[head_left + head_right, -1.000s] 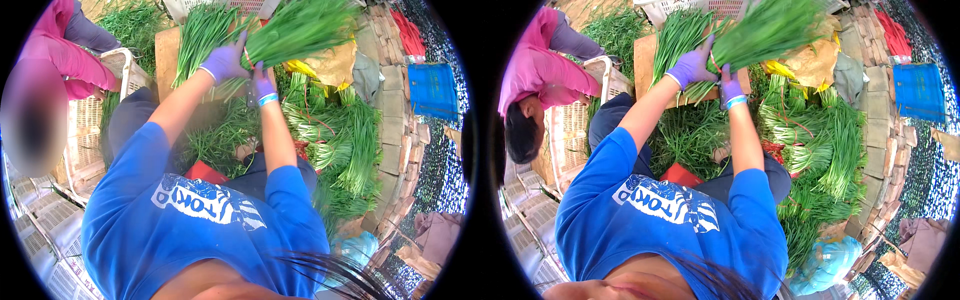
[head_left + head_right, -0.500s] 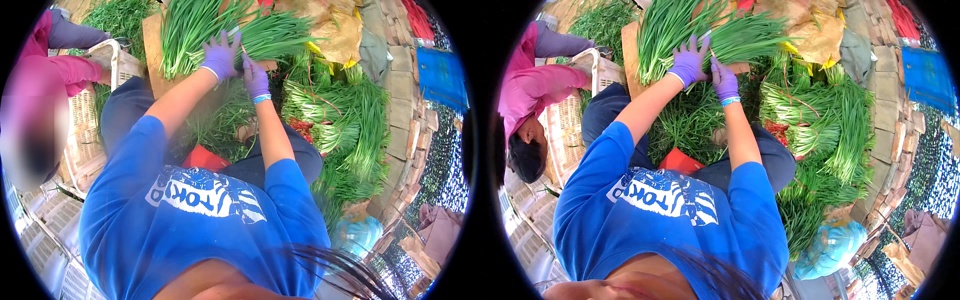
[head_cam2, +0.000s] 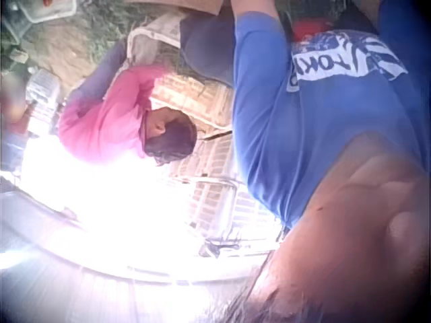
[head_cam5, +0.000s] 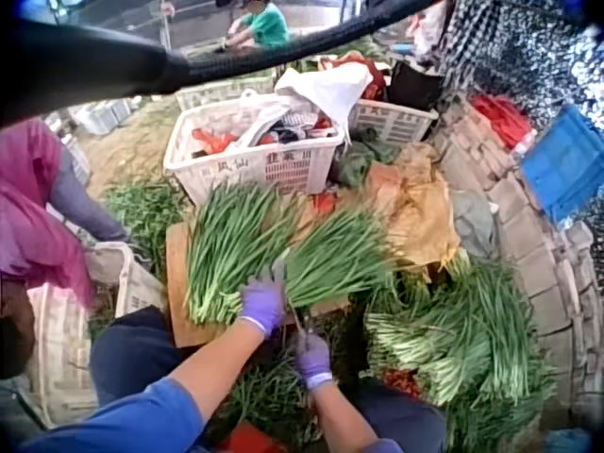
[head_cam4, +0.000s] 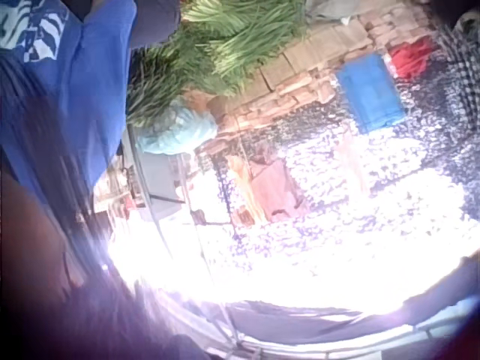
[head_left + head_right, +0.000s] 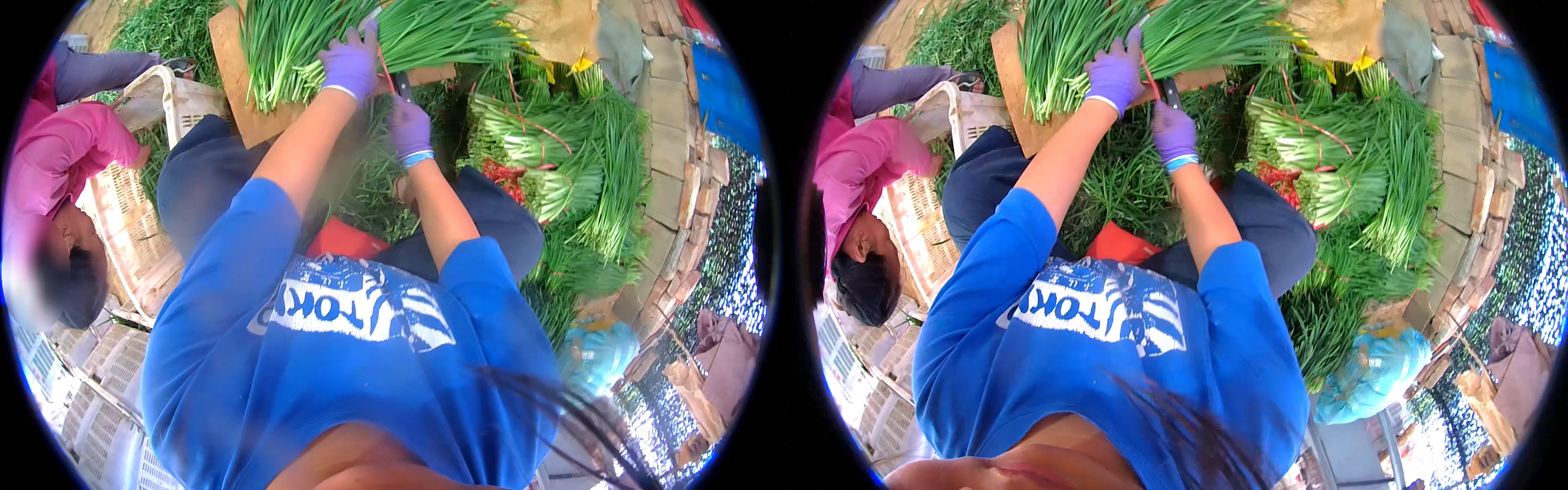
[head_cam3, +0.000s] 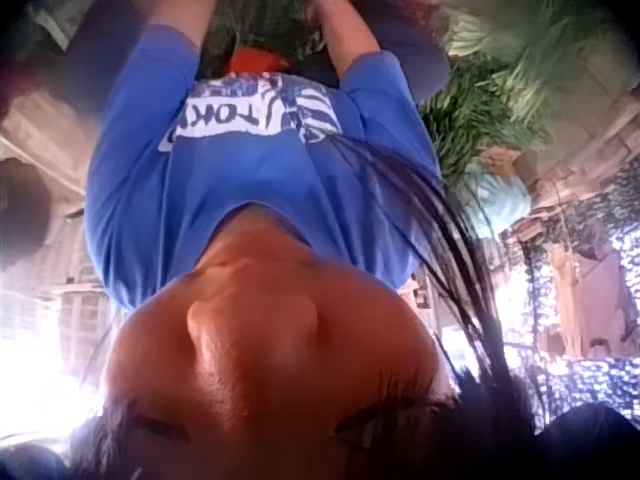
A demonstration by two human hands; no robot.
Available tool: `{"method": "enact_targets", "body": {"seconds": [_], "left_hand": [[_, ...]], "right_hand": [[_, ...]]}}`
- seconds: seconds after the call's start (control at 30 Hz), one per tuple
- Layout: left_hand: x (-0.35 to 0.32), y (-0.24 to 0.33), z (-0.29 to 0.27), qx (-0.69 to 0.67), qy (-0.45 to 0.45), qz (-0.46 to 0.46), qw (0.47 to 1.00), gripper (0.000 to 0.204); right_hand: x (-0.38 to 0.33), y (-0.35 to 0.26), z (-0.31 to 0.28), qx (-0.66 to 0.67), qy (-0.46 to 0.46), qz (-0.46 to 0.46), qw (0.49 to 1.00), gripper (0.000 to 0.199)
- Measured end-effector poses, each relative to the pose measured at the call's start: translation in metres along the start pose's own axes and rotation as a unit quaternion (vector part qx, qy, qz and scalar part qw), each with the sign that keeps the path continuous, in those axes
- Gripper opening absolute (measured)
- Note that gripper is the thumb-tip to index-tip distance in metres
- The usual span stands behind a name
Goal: The person bundles green chives by hand, ties them with red bands, and trims the ends using a large knife on a wooden board while sitting on the ground.
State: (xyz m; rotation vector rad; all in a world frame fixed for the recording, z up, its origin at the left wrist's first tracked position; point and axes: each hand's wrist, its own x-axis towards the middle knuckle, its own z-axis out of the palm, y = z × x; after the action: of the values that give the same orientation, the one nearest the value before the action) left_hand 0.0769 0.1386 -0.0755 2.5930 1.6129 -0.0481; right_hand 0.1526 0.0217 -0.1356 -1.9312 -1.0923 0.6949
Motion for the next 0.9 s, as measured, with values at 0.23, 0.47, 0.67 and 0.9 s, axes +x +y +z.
{"method": "enact_targets", "body": {"seconds": [0.23,0.47,0.67,0.9], "left_hand": [[0.011,-0.002,-0.015,0.01,-0.066,-0.017,0.998,0.102],[0.005,0.001,0.009,0.036,-0.024,-0.011,0.999,0.089],[0.011,0.006,-0.013,0.015,-0.073,-0.02,0.997,0.094],[0.021,-0.052,-0.051,-0.627,-0.277,-0.039,0.727,0.062]], "right_hand": [[-0.004,-0.032,-0.002,0.123,0.042,0.051,0.99,0.042],[-0.003,0.018,0.037,-0.007,0.03,0.112,0.993,0.043],[-0.003,0.001,0.027,0.02,-0.003,0.167,0.986,0.046],[-0.023,-0.021,-0.05,0.435,0.235,0.107,0.863,0.031]]}}
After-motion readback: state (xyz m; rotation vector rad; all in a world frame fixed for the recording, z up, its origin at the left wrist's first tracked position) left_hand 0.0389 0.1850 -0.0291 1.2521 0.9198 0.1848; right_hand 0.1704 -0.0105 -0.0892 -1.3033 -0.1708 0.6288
